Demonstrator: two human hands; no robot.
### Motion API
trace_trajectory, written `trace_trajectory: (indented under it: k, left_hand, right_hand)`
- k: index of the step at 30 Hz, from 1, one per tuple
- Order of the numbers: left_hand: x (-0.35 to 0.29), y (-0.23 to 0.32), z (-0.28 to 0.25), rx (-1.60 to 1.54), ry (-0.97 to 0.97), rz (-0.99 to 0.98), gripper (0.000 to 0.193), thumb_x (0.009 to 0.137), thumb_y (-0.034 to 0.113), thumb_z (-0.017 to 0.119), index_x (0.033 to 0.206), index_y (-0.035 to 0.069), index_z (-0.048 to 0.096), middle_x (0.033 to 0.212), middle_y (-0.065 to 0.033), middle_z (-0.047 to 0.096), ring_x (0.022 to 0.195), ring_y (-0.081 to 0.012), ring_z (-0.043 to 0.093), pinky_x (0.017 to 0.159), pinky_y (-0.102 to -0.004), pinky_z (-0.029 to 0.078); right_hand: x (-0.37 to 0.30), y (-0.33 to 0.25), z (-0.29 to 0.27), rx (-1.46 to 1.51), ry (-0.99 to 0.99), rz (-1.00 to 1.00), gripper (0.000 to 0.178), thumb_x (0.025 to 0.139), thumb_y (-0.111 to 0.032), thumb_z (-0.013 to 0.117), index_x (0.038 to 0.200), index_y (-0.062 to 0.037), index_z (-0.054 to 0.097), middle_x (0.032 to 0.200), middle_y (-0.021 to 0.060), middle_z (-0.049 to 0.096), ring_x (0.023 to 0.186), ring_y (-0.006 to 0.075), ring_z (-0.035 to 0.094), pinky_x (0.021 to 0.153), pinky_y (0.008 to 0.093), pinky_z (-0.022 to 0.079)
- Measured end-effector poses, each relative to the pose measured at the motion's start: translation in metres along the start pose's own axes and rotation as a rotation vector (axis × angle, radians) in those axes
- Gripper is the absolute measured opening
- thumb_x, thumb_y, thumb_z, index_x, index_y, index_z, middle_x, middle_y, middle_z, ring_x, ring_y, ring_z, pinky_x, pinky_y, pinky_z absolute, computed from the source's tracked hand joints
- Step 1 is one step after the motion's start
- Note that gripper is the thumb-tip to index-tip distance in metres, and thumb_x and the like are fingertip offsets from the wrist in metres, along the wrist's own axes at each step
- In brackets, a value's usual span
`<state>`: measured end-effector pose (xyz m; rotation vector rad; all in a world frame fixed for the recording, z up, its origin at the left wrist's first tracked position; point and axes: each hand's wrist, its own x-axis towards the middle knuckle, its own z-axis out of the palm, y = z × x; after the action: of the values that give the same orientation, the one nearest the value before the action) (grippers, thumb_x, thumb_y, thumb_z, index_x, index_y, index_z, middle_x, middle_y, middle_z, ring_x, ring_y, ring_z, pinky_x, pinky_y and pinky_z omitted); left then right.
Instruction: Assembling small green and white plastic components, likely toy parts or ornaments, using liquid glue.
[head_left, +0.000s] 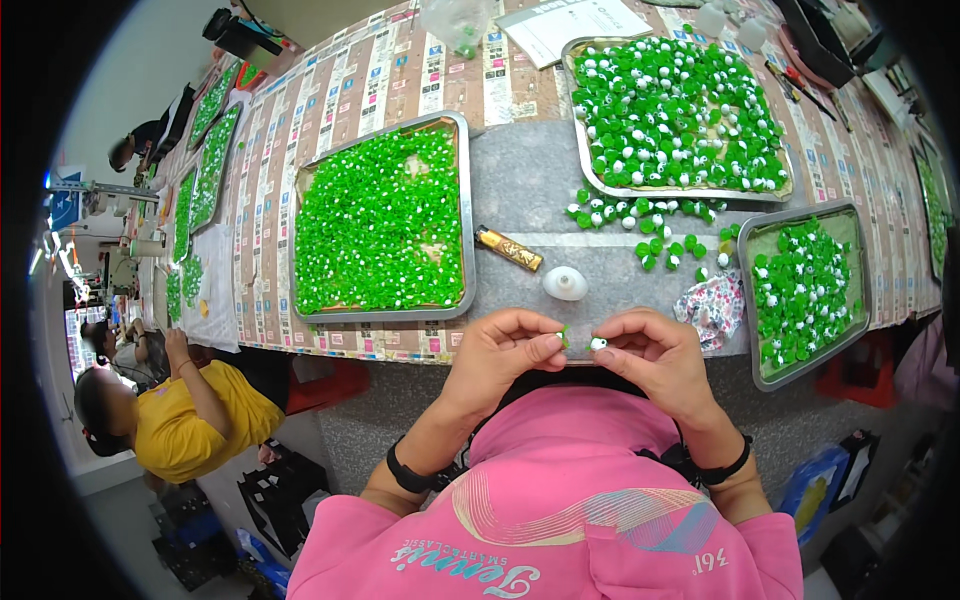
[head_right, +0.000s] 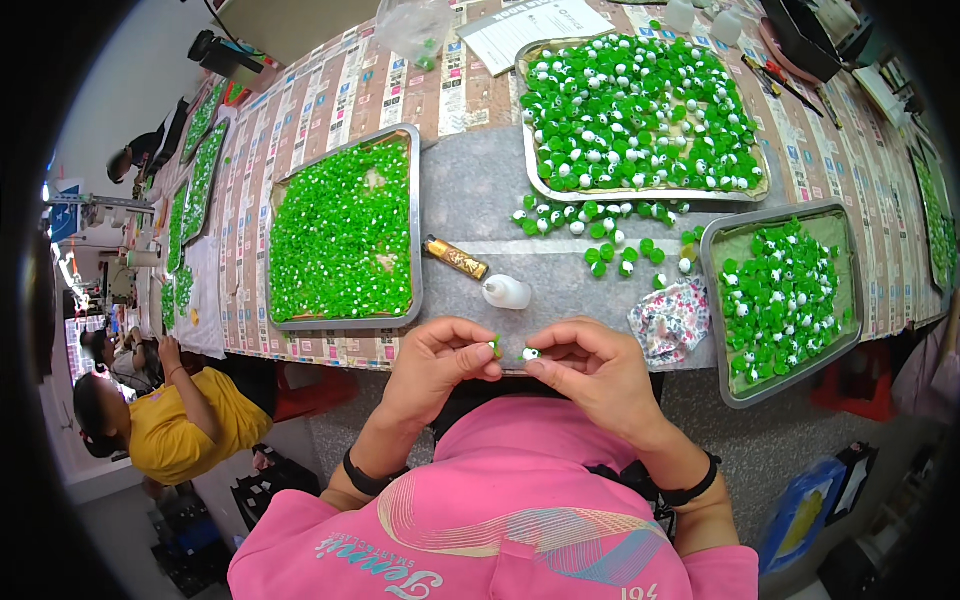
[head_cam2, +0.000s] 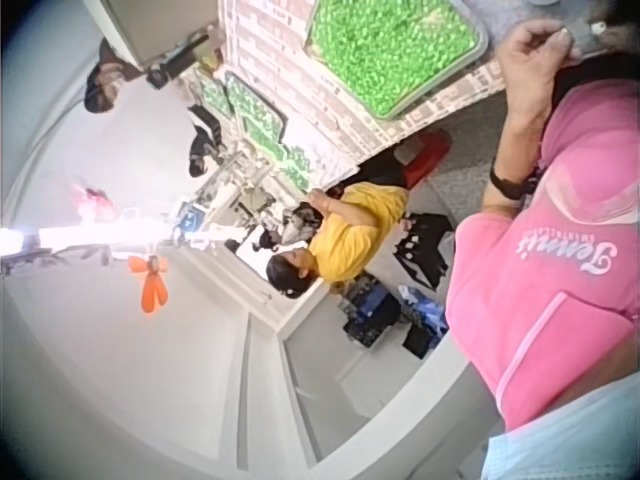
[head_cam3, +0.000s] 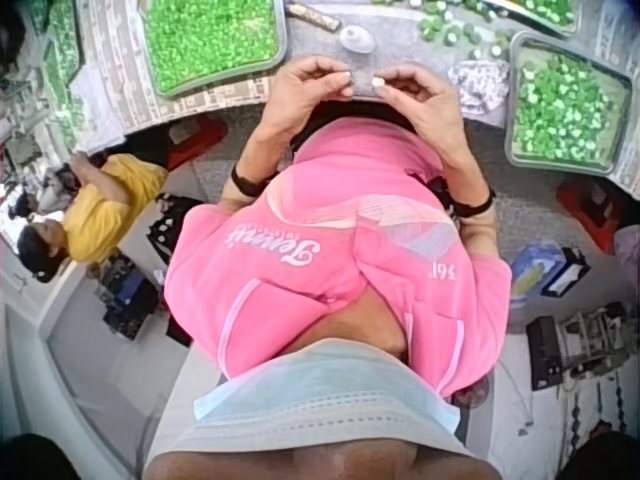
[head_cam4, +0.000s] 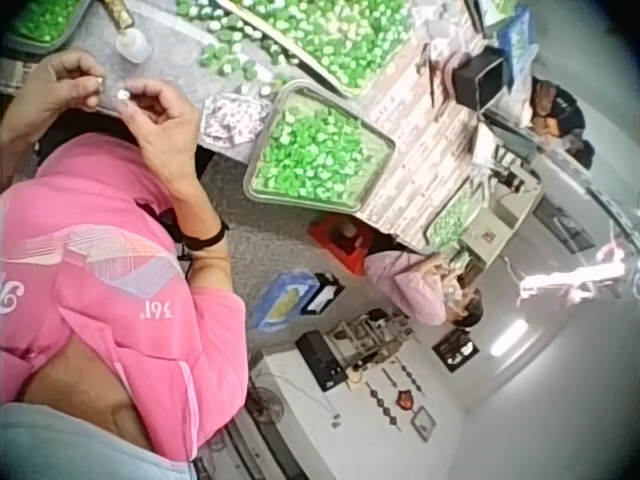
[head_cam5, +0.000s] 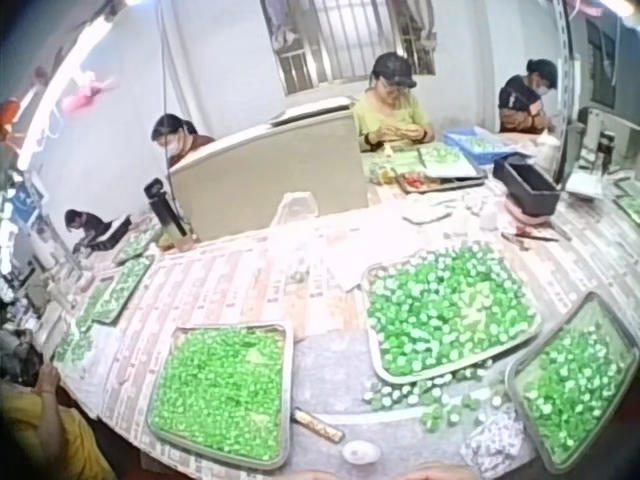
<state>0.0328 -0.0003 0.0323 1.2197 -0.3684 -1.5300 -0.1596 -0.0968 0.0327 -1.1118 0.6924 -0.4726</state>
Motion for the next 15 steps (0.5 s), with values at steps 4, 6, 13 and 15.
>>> trace_trajectory:
  k: [4, 6, 13, 15]
  left_hand:
    - [0.0017, -0.0032, 0.0003, -0.058, -0.004, -0.138, 0.015, 0.088, 0.006, 0.060, 0.100, -0.002, 0.060, 0.087, -0.0098, 0.065, 0.073, -0.0159, 0.066, 0.068, -0.0275, 0.057]
    - [0.0022, -0.0039, -0.0005, -0.083, -0.026, -0.167, 0.014, 0.089, 0.007, 0.059, 0.101, -0.002, 0.060, 0.087, -0.0100, 0.065, 0.074, -0.0159, 0.066, 0.068, -0.0275, 0.057]
    - [0.0038, -0.0105, -0.0051, -0.255, -0.099, -0.227, 0.015, 0.090, 0.008, 0.058, 0.101, -0.001, 0.059, 0.088, -0.0100, 0.065, 0.075, -0.0155, 0.066, 0.069, -0.0269, 0.057]
    - [0.0037, -0.0091, -0.0035, -0.274, -0.099, -0.246, 0.015, 0.089, 0.009, 0.060, 0.100, 0.000, 0.060, 0.087, -0.0094, 0.065, 0.074, -0.0147, 0.066, 0.069, -0.0249, 0.056]
  right_hand:
    - [-0.0008, -0.0013, 0.0007, -0.008, 0.017, 0.011, 0.019, 0.081, 0.004, 0.064, 0.100, 0.0053, 0.062, 0.101, 0.0073, 0.058, 0.092, 0.0137, 0.062, 0.080, 0.0233, 0.054]
    - [-0.0005, -0.0010, 0.0015, -0.001, 0.020, 0.008, 0.019, 0.081, 0.004, 0.064, 0.100, 0.0056, 0.062, 0.101, 0.0074, 0.058, 0.092, 0.0139, 0.062, 0.081, 0.0232, 0.054]
    - [-0.0006, -0.0024, 0.0043, -0.002, 0.039, 0.025, 0.020, 0.081, 0.004, 0.066, 0.100, 0.0053, 0.061, 0.097, 0.0072, 0.060, 0.089, 0.0132, 0.063, 0.078, 0.0229, 0.054]
    - [-0.0007, -0.0011, 0.0039, -0.033, 0.027, 0.001, 0.020, 0.080, 0.003, 0.066, 0.100, 0.0048, 0.062, 0.096, 0.0071, 0.061, 0.088, 0.0130, 0.063, 0.077, 0.0227, 0.054]
